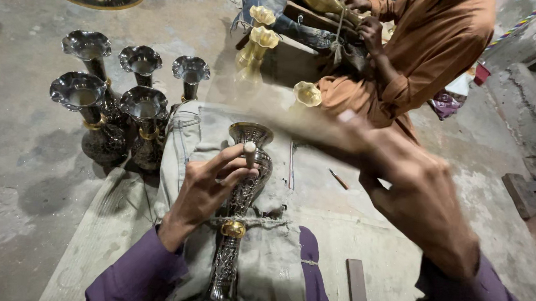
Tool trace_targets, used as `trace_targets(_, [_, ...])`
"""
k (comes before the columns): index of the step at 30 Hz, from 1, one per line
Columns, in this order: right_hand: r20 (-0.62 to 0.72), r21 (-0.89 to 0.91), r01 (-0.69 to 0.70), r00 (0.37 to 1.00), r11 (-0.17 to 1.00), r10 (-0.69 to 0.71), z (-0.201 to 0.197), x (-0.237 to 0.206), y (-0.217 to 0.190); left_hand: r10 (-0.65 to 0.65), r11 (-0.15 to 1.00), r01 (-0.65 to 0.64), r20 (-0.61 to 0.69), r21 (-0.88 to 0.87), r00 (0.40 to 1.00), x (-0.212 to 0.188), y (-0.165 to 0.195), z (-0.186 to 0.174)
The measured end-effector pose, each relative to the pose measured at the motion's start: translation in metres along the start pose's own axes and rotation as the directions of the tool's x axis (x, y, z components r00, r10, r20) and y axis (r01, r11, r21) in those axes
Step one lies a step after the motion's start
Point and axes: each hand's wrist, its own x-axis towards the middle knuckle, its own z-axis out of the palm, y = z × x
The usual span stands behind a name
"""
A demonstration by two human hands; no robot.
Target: The person sits cross-legged on the floor with an ornate metal vase braced against a cloth-covered cushion on their lap. They hold a small punch against the vase's fluted rim and repeatedly strike it with a wooden mallet, repositioning the punch around the rim to shape and decorate the metal.
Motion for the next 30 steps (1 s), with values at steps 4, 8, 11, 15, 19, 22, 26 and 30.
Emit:
trace_targets(4, [-0.012, -0.093, -0.069, 0.998, 0.993, 0.068, 0.003, 0.004, -0.005, 0.014, 1.000, -0.014, -0.001, -0.003, 1.000, 0.003, -0.001, 0.002])
trace_targets(8, [-0.007, 0.046, -0.112, 0.994, 0.993, 0.112, -0.003, 0.000, -0.010, 0.003, 1.000, -0.003, 0.000, 0.027, 1.000, 0.002, 0.001, 0.003])
trace_targets(11, [-0.025, -0.104, -0.066, 0.998, 0.992, 0.063, -0.004, -0.002, -0.010, -0.012, 1.000, 0.012, -0.005, 0.008, 1.000, 0.003, 0.001, 0.006])
trace_targets(15, [0.025, -0.064, -0.061, 0.998, 0.996, 0.062, -0.001, -0.003, -0.002, 0.028, 0.999, -0.029, -0.021, -0.030, 0.999, 0.002, -0.001, 0.009])
trace_targets(19, [-0.055, -0.122, -0.138, 0.990, 0.983, 0.132, 0.003, -0.006, 0.004, -0.027, 1.000, 0.027, -0.003, 0.002, 1.000, 0.005, -0.008, 0.015])
trace_targets(22, [-0.001, 0.181, -0.191, 0.981, 0.965, 0.194, 0.001, -0.008, 0.007, 0.002, 1.000, -0.002, -0.011, 0.024, 1.000, 0.004, -0.013, 0.018])
trace_targets(26, [-0.013, -0.068, -0.126, 0.992, 0.990, 0.125, 0.001, -0.006, 0.006, -0.007, 0.998, 0.008, -0.008, 0.060, 1.000, 0.007, -0.019, 0.024])
trace_targets(30, [0.030, -0.041, -0.119, 0.992, 0.992, 0.120, 0.000, -0.008, 0.007, 0.000, 1.000, 0.000, -0.018, 0.017, 1.000, 0.009, -0.015, 0.025])
